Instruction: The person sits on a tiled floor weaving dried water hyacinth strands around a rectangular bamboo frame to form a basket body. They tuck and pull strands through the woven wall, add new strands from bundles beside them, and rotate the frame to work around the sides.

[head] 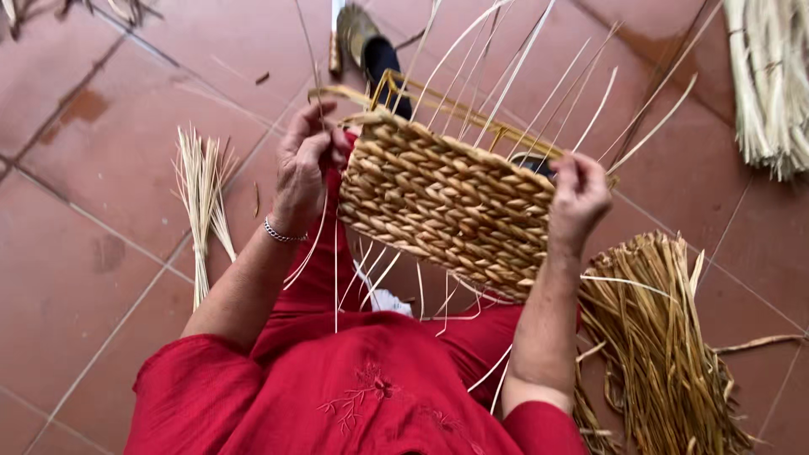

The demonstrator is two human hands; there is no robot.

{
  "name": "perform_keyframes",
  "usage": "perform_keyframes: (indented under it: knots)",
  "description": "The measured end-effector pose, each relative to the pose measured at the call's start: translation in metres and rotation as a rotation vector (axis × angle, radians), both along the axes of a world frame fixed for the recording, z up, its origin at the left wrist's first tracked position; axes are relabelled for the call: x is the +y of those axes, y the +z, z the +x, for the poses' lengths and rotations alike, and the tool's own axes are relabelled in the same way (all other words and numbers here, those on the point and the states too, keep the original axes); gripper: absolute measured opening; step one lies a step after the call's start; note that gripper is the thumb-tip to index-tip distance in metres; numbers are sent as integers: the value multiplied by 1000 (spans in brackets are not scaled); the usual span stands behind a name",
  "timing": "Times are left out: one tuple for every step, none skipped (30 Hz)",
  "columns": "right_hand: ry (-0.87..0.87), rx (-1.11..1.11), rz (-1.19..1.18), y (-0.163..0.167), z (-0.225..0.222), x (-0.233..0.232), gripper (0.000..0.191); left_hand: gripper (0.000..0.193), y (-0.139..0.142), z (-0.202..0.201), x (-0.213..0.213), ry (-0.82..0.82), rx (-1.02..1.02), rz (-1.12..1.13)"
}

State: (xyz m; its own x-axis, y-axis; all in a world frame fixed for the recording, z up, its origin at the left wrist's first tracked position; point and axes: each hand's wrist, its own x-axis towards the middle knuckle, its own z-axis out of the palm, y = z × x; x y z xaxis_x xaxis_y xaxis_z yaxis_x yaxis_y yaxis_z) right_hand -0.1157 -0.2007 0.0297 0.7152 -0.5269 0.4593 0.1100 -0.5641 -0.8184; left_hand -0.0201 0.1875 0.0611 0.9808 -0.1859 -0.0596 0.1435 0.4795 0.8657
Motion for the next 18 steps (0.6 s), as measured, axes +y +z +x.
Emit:
perform_keyframes:
  knots:
    - [101, 30, 31, 4, 11, 17, 9, 35, -3, -3, 3, -1, -37, 41]
    - [205, 58, 62, 10, 21, 35, 10, 34, -6, -6, 6, 2, -77, 81]
    - [244, 110, 27, 15, 33, 55, 10, 33, -8, -10, 11, 18, -109, 126]
    - [287, 158, -10, 21, 46, 75, 10, 33, -8, -12, 17, 38, -142, 170]
    - [364, 128, -92, 26, 57, 95, 10, 33, -8, -13, 26, 58, -174, 215]
    - [443, 97, -174, 31, 69, 114, 11, 30, -6, -14, 36, 93, -229, 245]
    - [519, 93, -214, 33, 82, 132, 10, 27, -5, -14, 48, 127, -284, 276]
    - [596, 88, -255, 34, 95, 150, 10, 24, -2, -13, 60, 162, -338, 308]
    - [673, 82, -295, 33, 109, 165, 10, 19, 0, -14, 71, 163, -263, 283]
    - [719, 83, -361, 30, 123, 180, 10, 15, 1, -14, 80, 164, -190, 256]
    - [764, 85, -425, 27, 136, 193, 10, 13, 2, -14, 87, 163, -115, 229]
    - [808, 86, -490, 23, 148, 206, 10, 12, 1, -12, 91, 149, -99, 142]
    - [798, 202, -548, 19, 159, 217, 10, 12, -2, -10, 91, 133, -87, 53]
    - [783, 315, -606, 15, 171, 226, 10, 12, -6, -8, 89, 116, -78, -36]
    - [765, 426, -666, 12, 183, 235, 11, 12, -10, -6, 85, 110, -34, -107]
    - [755, 526, -784, 9, 195, 244, 9, 12, -16, -5, 80, 103, 10, -178]
    - [741, 626, -903, 5, 206, 251, 11, 13, -21, -4, 76, 95, 53, -250]
    - [723, 725, -1020, -1, 213, 257, 15, 13, -27, -4, 72, 89, 75, -263]
